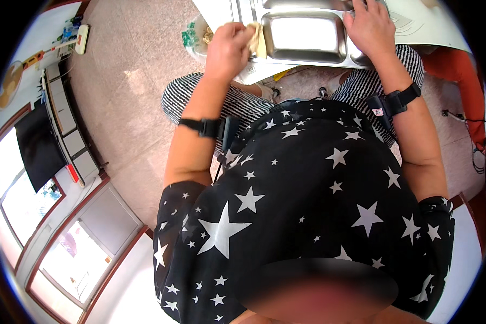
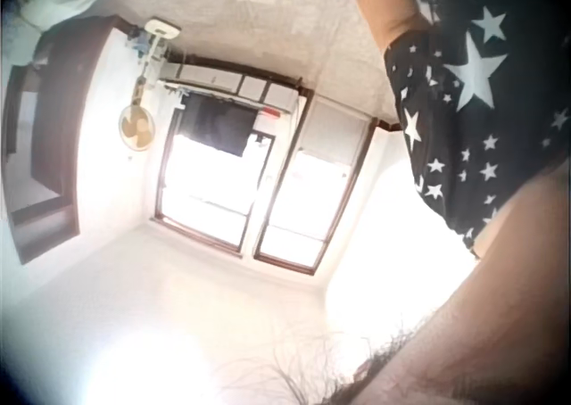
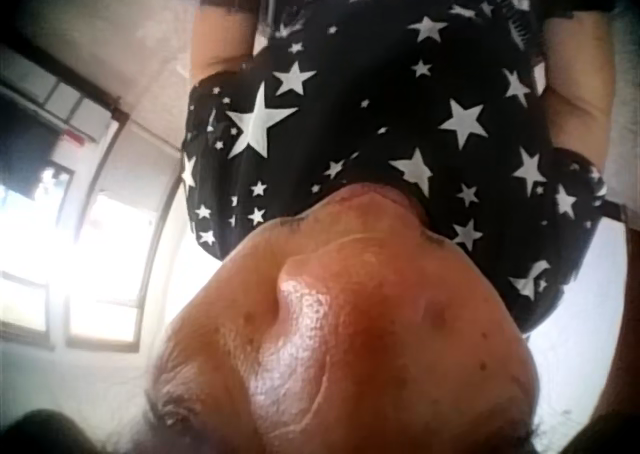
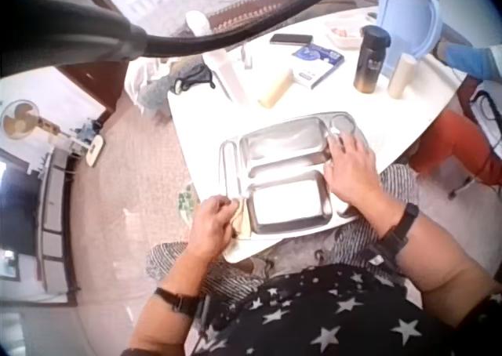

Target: The person wipes a metal divided tray with a cloth by hand, cleaning the inner compartments and the outer edges.

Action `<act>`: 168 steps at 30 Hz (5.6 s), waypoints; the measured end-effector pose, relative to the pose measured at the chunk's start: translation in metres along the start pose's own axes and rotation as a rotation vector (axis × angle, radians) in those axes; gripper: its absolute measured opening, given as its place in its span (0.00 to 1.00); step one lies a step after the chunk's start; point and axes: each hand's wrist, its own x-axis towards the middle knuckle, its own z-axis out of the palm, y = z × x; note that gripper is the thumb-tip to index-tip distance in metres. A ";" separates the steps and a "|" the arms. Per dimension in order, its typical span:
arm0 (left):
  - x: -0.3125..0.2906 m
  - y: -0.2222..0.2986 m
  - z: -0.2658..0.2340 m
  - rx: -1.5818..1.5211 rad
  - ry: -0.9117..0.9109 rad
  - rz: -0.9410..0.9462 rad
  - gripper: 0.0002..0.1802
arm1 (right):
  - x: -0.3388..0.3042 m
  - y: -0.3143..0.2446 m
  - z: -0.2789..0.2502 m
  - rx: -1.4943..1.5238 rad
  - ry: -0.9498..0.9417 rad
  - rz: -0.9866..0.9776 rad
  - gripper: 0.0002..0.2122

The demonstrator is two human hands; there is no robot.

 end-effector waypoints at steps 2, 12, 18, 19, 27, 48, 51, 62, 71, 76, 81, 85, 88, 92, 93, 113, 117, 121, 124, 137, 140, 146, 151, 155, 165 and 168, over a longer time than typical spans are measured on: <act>-0.024 0.018 -0.012 -0.070 -0.037 -0.003 0.19 | 0.000 0.001 0.000 0.007 0.015 -0.014 0.25; -0.047 0.052 -0.018 -0.071 0.048 -0.039 0.17 | 0.001 -0.002 -0.003 0.006 -0.037 -0.026 0.27; -0.047 0.039 -0.025 0.096 0.007 -0.097 0.18 | 0.001 0.000 0.000 0.004 0.001 -0.043 0.25; -0.044 0.043 -0.029 0.130 -0.041 -0.085 0.17 | 0.001 -0.001 0.000 -0.007 0.023 -0.050 0.25; -0.049 0.054 -0.032 0.056 -0.107 0.003 0.20 | 0.001 -0.002 -0.003 -0.007 0.014 -0.064 0.25; -0.028 0.079 -0.005 -0.225 -0.023 -0.009 0.18 | 0.001 -0.003 -0.001 0.018 0.002 -0.023 0.25; -0.032 0.049 -0.005 -0.177 0.197 -0.164 0.17 | 0.005 0.001 -0.001 0.013 0.004 -0.030 0.24; -0.044 0.060 -0.038 -0.048 -0.182 -0.067 0.16 | 0.001 -0.001 0.000 0.030 0.015 -0.026 0.25; 0.020 0.022 0.003 0.153 0.076 -0.068 0.15 | 0.003 -0.001 -0.002 0.039 -0.014 -0.031 0.26; 0.004 0.044 -0.014 0.214 -0.187 -0.030 0.12 | 0.003 -0.002 -0.003 0.038 -0.037 -0.009 0.26; -0.028 0.072 -0.028 0.049 -0.223 -0.051 0.14 | 0.000 -0.004 -0.005 0.041 -0.034 -0.032 0.25; -0.033 0.071 -0.032 -0.089 -0.233 -0.106 0.16 | 0.000 -0.002 -0.004 0.048 -0.007 -0.067 0.25; -0.040 0.071 -0.032 -0.111 -0.243 -0.082 0.17 | 0.000 -0.002 -0.002 0.037 -0.007 -0.074 0.26; -0.033 0.065 -0.021 0.060 -0.149 -0.058 0.17 | 0.000 -0.002 -0.002 0.016 -0.020 -0.088 0.26; -0.027 0.061 -0.018 0.093 -0.133 -0.071 0.17 | 0.000 -0.003 -0.005 0.011 -0.030 -0.086 0.26; -0.043 0.057 -0.024 -0.072 -0.104 -0.538 0.11 | 0.002 -0.002 -0.005 0.036 -0.038 -0.061 0.25; -0.069 0.071 -0.032 -0.131 -0.076 -0.387 0.16 | 0.004 -0.004 -0.007 0.045 -0.018 -0.100 0.25; -0.062 0.066 -0.023 -0.035 -0.034 -0.351 0.18 | 0.004 -0.005 -0.008 0.053 -0.036 -0.088 0.25; -0.049 0.061 -0.019 0.015 -0.010 -0.382 0.18 | 0.004 0.019 0.025 -0.099 0.017 -0.169 0.26; 0.041 -0.049 0.024 0.167 0.090 -0.355 0.18 | 0.002 0.014 0.015 -0.091 -0.025 -0.154 0.28; 0.062 -0.063 0.028 0.177 0.056 -0.386 0.20 | 0.004 0.012 0.014 -0.119 -0.035 -0.120 0.27; 0.051 -0.040 0.012 0.200 0.068 -0.147 0.21 | 0.005 0.012 0.014 -0.118 -0.023 -0.103 0.27; 0.043 -0.030 0.013 0.212 0.045 -0.124 0.21 | 0.004 0.006 0.010 -0.126 -0.030 -0.100 0.27; 0.074 -0.040 0.017 0.249 0.026 -0.152 0.20 | 0.006 0.009 0.010 -0.113 -0.025 -0.098 0.27; 0.044 0.000 -0.006 0.280 -0.073 -0.184 0.16 | 0.001 0.009 0.005 -0.031 -0.069 -0.141 0.27; 0.035 0.021 -0.009 0.282 -0.133 -0.258 0.15 | 0.001 0.008 0.003 -0.048 -0.059 -0.143 0.27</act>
